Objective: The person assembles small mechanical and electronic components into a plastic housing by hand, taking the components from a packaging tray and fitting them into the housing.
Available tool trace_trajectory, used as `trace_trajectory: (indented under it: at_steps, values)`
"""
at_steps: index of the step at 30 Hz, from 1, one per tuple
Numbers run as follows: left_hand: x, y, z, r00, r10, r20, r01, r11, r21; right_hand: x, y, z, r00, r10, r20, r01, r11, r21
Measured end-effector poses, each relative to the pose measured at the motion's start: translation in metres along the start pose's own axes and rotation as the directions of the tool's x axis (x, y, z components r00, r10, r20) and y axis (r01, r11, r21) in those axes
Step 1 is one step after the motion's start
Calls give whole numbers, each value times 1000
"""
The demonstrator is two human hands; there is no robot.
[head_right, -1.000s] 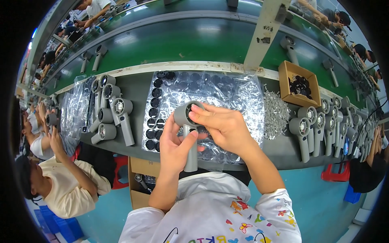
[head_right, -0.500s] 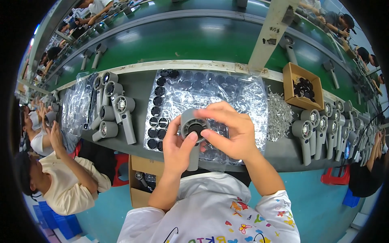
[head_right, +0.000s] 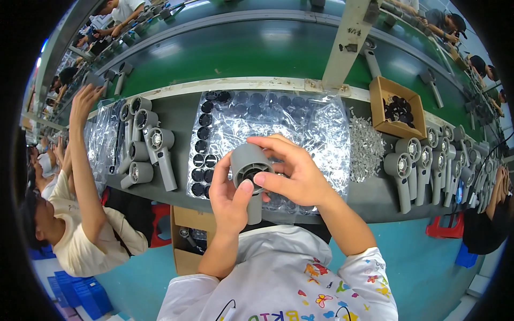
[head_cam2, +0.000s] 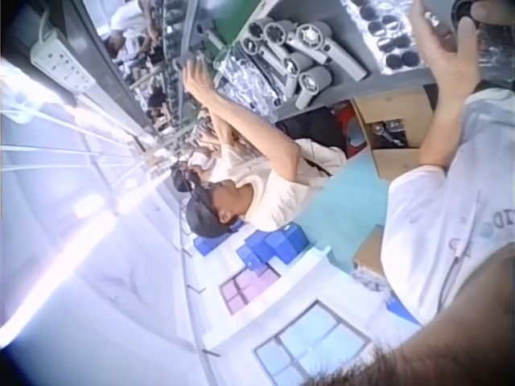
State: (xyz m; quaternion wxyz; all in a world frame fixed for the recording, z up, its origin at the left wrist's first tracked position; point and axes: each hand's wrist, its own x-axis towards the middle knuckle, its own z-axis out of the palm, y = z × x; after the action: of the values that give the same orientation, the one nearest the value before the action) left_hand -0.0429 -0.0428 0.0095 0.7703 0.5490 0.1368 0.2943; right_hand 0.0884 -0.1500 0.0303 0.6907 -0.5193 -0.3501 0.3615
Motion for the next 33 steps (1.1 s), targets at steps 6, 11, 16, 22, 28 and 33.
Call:
trace_trajectory:
  at_steps: [6,11,16,22,28,33]
  values:
    - [-6,-6,-3,999,-37,0,37,996,81,-2,7,-3,1000,18,10,-19,998,68]
    - [-5,4,1,998,-34,47,33,999,18,1,9,-4,998,-59,27,57,995,88]
    - [0,3,-5,939,-247,238,335,809,-483,5,1,-9,988,-132,84,147,965,-219]
    - [-1,6,-11,932,-345,108,351,793,-498,-16,-24,-12,912,-347,-218,401,866,298]
    - [-1,14,-5,942,-314,121,330,793,-512,-62,-126,12,487,-873,24,634,373,678]
    - [-7,23,16,983,-170,66,181,959,-216,-18,-43,71,811,-580,-77,563,738,371]
